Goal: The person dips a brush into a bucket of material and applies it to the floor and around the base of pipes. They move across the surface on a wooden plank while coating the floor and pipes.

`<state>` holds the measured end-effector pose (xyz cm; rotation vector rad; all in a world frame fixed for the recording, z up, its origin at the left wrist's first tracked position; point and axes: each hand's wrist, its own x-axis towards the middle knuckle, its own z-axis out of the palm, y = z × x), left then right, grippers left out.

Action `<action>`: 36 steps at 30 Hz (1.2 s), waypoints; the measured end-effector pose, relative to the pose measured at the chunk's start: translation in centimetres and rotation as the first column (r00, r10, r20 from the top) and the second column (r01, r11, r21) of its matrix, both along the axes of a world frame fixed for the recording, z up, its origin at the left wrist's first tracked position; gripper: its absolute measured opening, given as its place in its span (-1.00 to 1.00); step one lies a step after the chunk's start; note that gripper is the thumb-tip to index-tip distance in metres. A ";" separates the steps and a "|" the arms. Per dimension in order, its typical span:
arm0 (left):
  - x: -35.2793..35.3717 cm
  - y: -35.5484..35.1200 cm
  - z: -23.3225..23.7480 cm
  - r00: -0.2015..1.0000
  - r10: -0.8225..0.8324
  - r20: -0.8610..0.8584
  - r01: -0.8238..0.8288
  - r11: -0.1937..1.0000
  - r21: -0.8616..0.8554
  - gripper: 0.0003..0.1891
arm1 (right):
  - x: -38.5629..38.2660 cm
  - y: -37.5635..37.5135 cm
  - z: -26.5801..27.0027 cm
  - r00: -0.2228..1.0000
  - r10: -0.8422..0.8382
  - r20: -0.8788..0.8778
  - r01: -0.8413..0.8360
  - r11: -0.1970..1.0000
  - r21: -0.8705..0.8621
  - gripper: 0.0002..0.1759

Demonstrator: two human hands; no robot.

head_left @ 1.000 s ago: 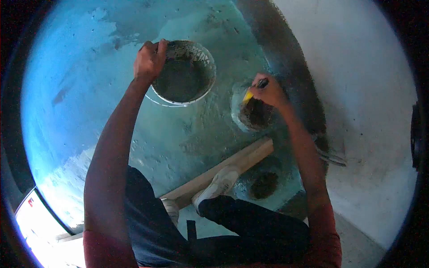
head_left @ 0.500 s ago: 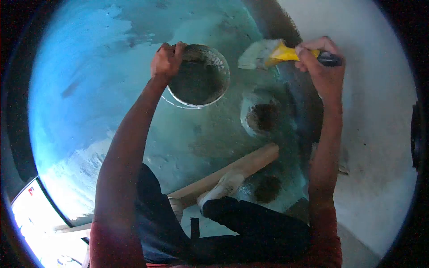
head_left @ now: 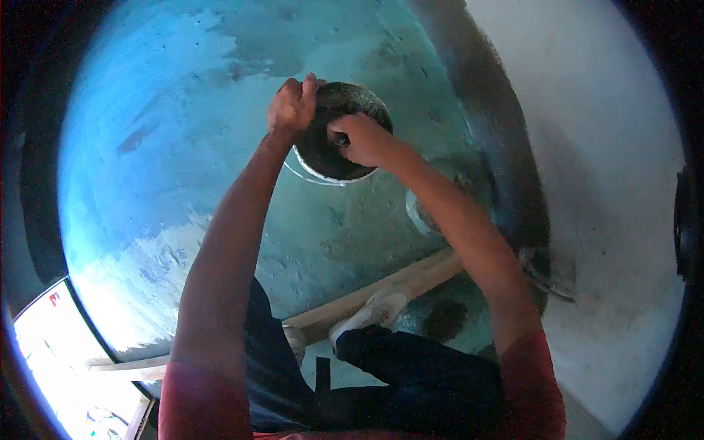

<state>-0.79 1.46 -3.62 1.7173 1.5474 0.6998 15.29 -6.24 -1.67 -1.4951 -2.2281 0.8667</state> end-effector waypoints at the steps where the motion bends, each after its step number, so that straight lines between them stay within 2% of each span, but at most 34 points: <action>1: 0.0 0.1 -0.4 1.000 -0.007 0.004 0.007 1.000 0.017 -0.39 | 0.2 -0.2 -0.1 1.000 -0.011 -0.010 0.011 0.999 -0.032 -0.77; 4: 0.1 0.3 -1.2 0.999 -0.022 0.031 0.021 0.999 0.042 -0.39 | 1.6 0.3 2.6 0.976 -0.037 -0.216 0.027 0.998 -0.048 -0.76; 8: 0.0 0.4 -1.8 0.999 -0.011 0.047 0.011 1.000 0.011 -0.40 | 4.2 -0.9 7.2 0.896 -0.221 -0.385 0.184 0.974 -0.130 -0.79; 11: -0.1 -0.4 0.1 0.986 -0.075 0.151 0.067 0.996 0.056 -0.46 | 6.8 -2.3 9.7 0.797 -0.349 -0.493 0.311 0.937 -0.161 -0.80; 13: -0.1 -0.2 -0.6 0.963 -0.074 0.258 0.061 0.996 0.060 -0.50 | 9.1 -3.9 11.1 0.748 -0.412 -0.521 0.405 0.904 -0.135 -0.81; 14: 0.0 -0.2 -1.4 0.947 -0.072 0.312 0.058 0.997 0.054 -0.52 | 10.3 -4.9 12.2 0.713 -0.489 -0.502 0.470 0.865 -0.174 -0.80; 16: 0.0 -0.1 -1.5 0.968 -0.124 0.216 0.098 0.987 0.126 -0.56 | 12.1 -6.9 14.6 0.633 -0.618 -0.465 0.578 0.778 -0.246 -0.78; 18: -0.5 0.1 -1.0 0.977 -0.203 0.072 0.187 0.965 0.187 -0.59 | 15.0 -9.5 14.9 0.576 -0.652 -0.494 0.620 0.742 -0.256 -0.76; 19: -0.7 0.3 -1.9 0.974 -0.195 0.114 0.175 0.971 0.162 -0.60 | 15.9 -10.8 14.8 0.545 -0.665 -0.510 0.638 0.724 -0.262 -0.75; 21: -0.4 0.8 -3.5 0.964 -0.179 0.196 0.159 0.981 0.113 -0.61 | 16.7 -13.5 14.2 0.614 -0.714 -0.338 0.712 0.685 -0.155 -0.75; 22: -0.3 0.5 -2.6 0.968 -0.157 0.197 0.145 0.986 0.078 -0.61 | 16.9 -14.7 13.6 0.633 -0.733 -0.249 0.738 0.669 -0.093 -0.75; 24: -0.2 0.0 -1.0 0.974 -0.117 0.194 0.117 0.993 0.007 -0.61 | 17.9 -17.2 10.6 0.668 -0.714 -0.212 0.728 0.686 -0.017 -0.74; 28: -0.2 0.0 -1.1 0.974 -0.132 0.186 0.121 0.990 0.069 -0.61 | 17.4 -19.6 6.5 0.721 -0.654 -0.230 0.689 0.712 0.135 -0.79; 30: -0.3 0.1 -0.9 0.976 -0.166 0.143 0.148 0.980 0.129 -0.60 | 16.6 -21.0 4.4 0.728 -0.646 -0.230 0.681 0.721 0.128 -0.79; 33: -0.2 -0.1 -0.4 0.973 -0.102 0.205 0.099 0.995 0.020 -0.59 | 14.9 -24.8 3.6 0.787 -0.589 -0.183 0.608 0.790 0.077 -0.77; 34: -0.3 0.0 -0.2 0.980 -0.091 0.177 0.091 0.996 0.008 -0.59 | 14.5 -25.8 3.7 0.819 -0.550 -0.165 0.564 0.824 0.054 -0.76; 36: -0.3 -0.1 0.1 0.990 -0.083 0.110 0.085 0.996 -0.020 -0.59 | 14.2 -26.8 3.6 0.803 -0.552 -0.225 0.552 0.831 -0.068 -0.77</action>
